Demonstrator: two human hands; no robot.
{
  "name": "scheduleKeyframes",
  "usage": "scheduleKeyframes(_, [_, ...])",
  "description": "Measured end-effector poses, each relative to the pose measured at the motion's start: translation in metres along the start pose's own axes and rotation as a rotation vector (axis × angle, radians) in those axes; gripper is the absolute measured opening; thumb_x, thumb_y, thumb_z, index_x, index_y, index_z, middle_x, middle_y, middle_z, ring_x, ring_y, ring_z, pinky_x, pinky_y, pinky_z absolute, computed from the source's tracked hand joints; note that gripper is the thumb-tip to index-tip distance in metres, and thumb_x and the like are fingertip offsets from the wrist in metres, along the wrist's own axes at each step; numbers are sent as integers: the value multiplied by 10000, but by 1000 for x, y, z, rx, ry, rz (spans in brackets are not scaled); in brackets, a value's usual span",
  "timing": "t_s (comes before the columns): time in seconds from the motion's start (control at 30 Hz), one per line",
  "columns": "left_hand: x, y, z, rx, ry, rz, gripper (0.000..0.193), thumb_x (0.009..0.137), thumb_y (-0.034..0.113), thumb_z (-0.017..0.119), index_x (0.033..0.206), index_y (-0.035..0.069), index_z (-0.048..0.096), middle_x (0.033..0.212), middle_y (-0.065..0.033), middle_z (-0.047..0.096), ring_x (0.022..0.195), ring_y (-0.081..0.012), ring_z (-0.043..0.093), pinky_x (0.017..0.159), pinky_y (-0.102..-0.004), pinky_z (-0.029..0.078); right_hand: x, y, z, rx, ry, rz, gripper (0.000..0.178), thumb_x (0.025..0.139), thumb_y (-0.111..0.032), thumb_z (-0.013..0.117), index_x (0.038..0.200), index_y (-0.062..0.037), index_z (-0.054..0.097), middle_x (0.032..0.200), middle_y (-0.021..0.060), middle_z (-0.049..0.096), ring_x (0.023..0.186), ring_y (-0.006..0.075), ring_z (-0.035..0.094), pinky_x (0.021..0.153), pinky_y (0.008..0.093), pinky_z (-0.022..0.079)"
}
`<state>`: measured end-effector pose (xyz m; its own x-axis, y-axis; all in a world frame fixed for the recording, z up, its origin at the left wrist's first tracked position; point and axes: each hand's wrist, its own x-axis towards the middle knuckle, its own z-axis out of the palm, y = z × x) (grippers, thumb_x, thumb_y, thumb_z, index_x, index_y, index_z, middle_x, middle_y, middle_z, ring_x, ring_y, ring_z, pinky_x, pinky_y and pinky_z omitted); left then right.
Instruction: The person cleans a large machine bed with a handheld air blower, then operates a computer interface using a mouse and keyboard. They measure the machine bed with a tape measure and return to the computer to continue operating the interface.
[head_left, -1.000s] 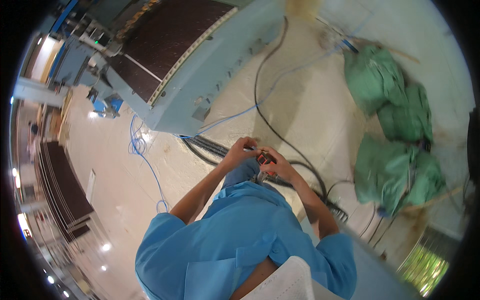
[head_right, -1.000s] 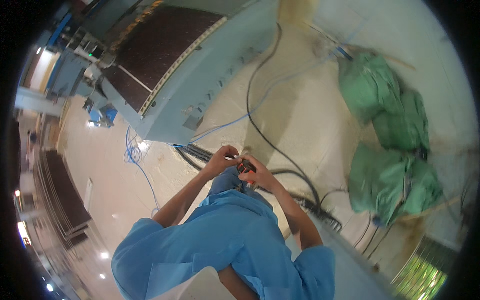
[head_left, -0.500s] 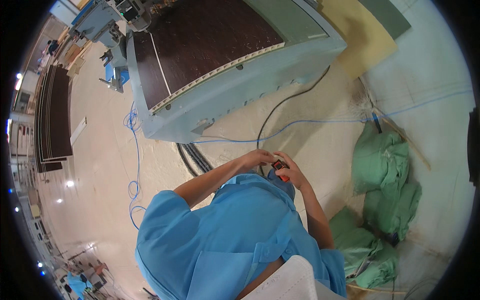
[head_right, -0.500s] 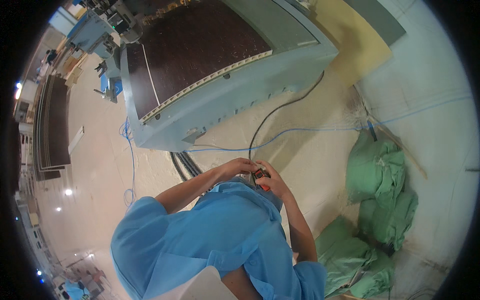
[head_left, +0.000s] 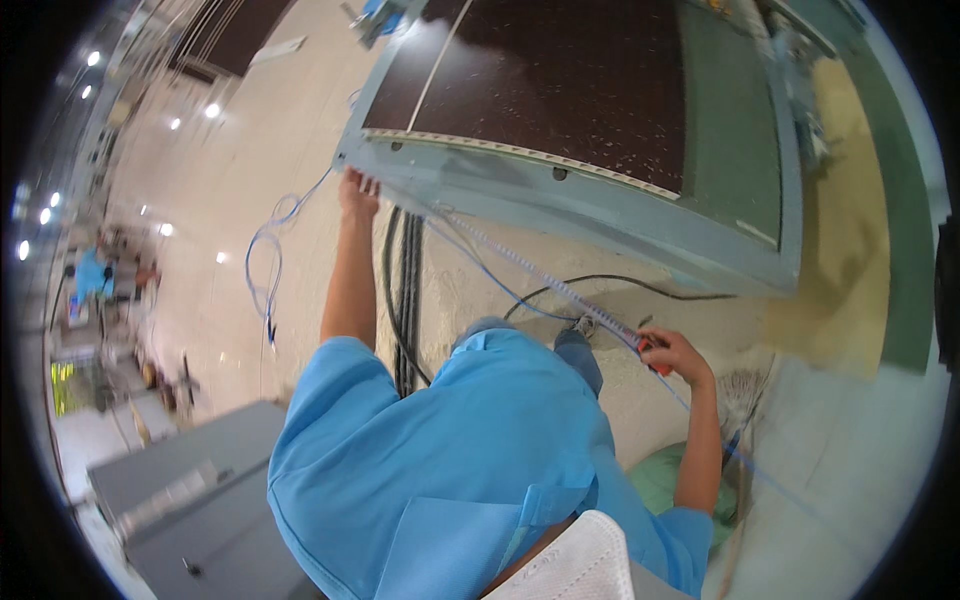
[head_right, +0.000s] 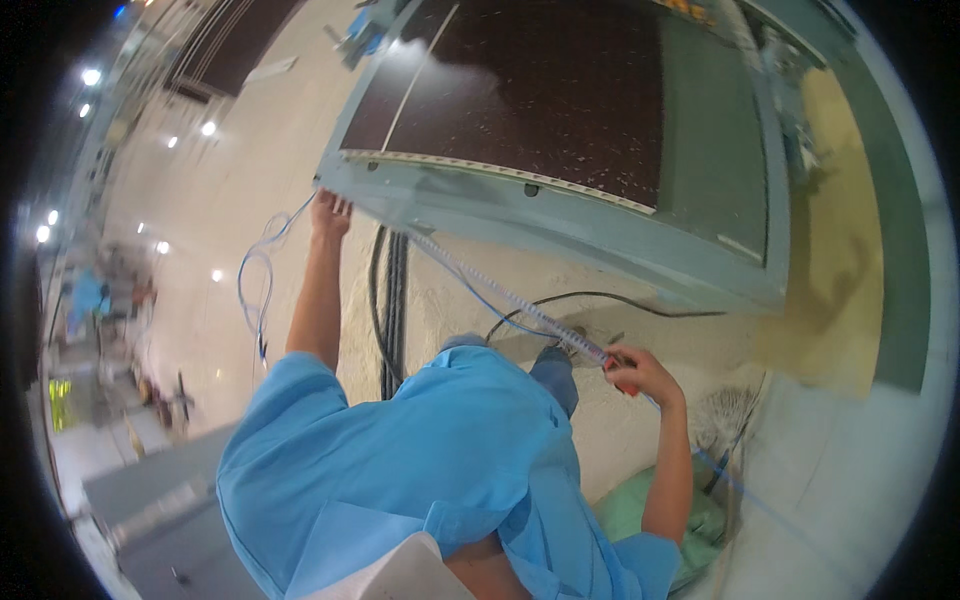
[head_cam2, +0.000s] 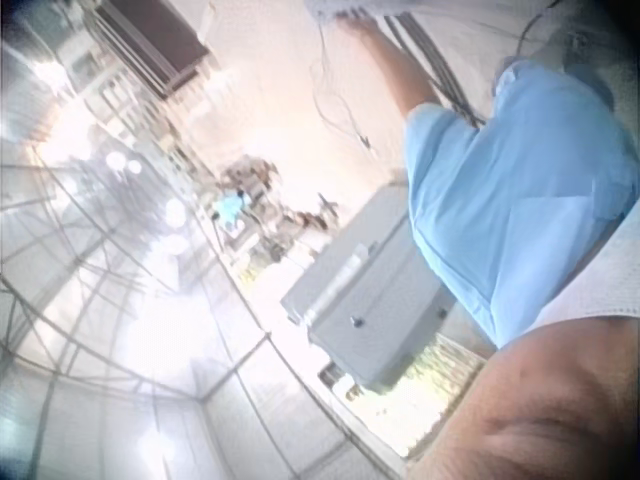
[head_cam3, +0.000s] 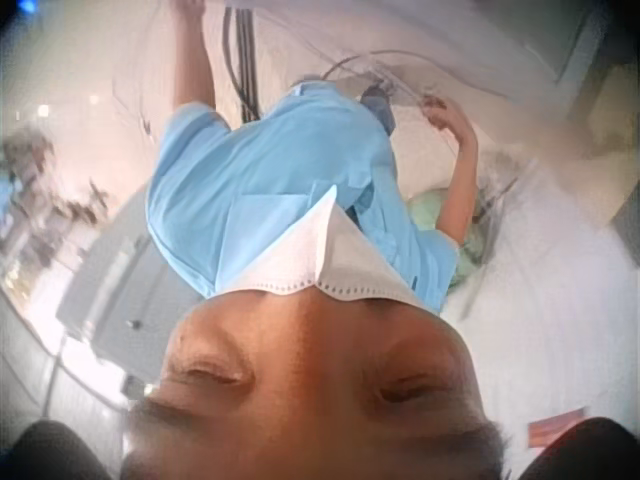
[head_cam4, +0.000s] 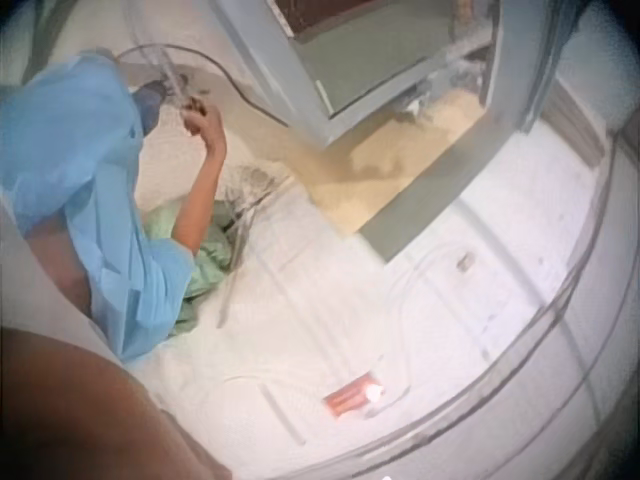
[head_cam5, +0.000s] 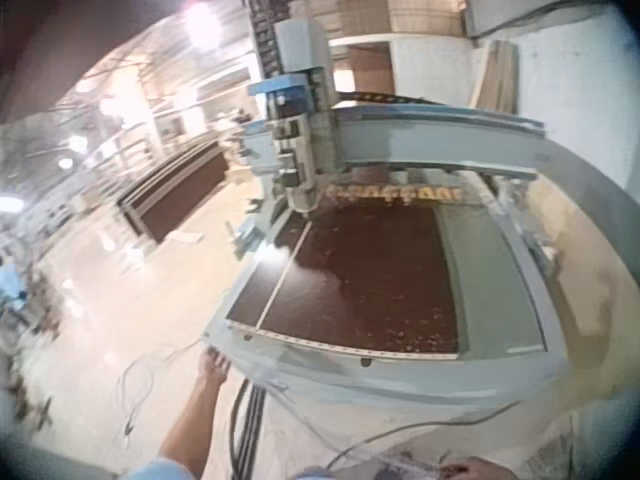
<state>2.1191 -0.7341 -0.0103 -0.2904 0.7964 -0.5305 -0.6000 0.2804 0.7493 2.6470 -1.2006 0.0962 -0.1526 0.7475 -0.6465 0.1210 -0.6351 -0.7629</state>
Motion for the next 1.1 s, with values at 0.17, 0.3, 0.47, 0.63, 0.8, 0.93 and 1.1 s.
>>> scheduleKeyframes(0.17, [-133,-104,-61,51,-127,-182,229,968,301,563,884,95,615,815,-46,649,734,-196,636,659,-303,524,103,-72,-42,-275,-1,-178,522,762,-419,730,1133,-57,672,934,54,648,832,160,596,737,284,462])
scheduleKeyframes(0.3, [-250,-193,-100,479,-17,-313,330,965,312,586,1171,55,609,1052,-113,656,946,-219,642,821,-342,525,169,-116,-51,-360,143,-282,481,771,-437,738,1055,-52,683,811,49,637,742,139,589,676,300,470])
scheduleKeyframes(0.47, [-307,-250,-100,674,36,-452,376,960,337,605,1235,80,613,1042,-93,656,919,-198,633,792,-323,510,214,-163,-86,-304,-34,-231,408,792,-377,733,1050,-63,692,743,19,607,628,102,543,551,283,433])
scheduleKeyframes(0.63, [-274,-268,-58,681,13,-339,347,953,293,604,1207,59,636,951,-44,645,813,-149,616,710,-286,489,240,-202,-116,-336,-94,-160,422,776,-371,730,1045,-47,693,783,28,618,682,112,547,589,278,414])
scheduleKeyframes(0.8, [-211,-256,1,707,-51,-117,345,958,264,594,1213,37,639,966,-68,664,834,-150,626,726,-291,492,257,-219,-136,-395,-85,-206,440,793,-350,712,1097,-34,674,793,13,601,639,97,524,541,264,397])
scheduleKeyframes(0.93, [-148,-227,39,915,-103,114,340,960,213,583,1238,21,620,1045,-89,678,889,-141,629,763,-285,500,254,-216,-170,-476,-71,-91,451,772,-341,725,1091,-26,674,824,23,613,727,110,544,647,281,438])
scheduleKeyframes(1.1, [-96,-181,88,1012,56,492,383,898,247,626,1204,18,640,1015,-168,697,906,-275,671,824,-378,516,240,-192,-221,-461,-14,-109,546,734,-259,774,1201,-12,635,852,-2,600,752,104,525,681,254,419])
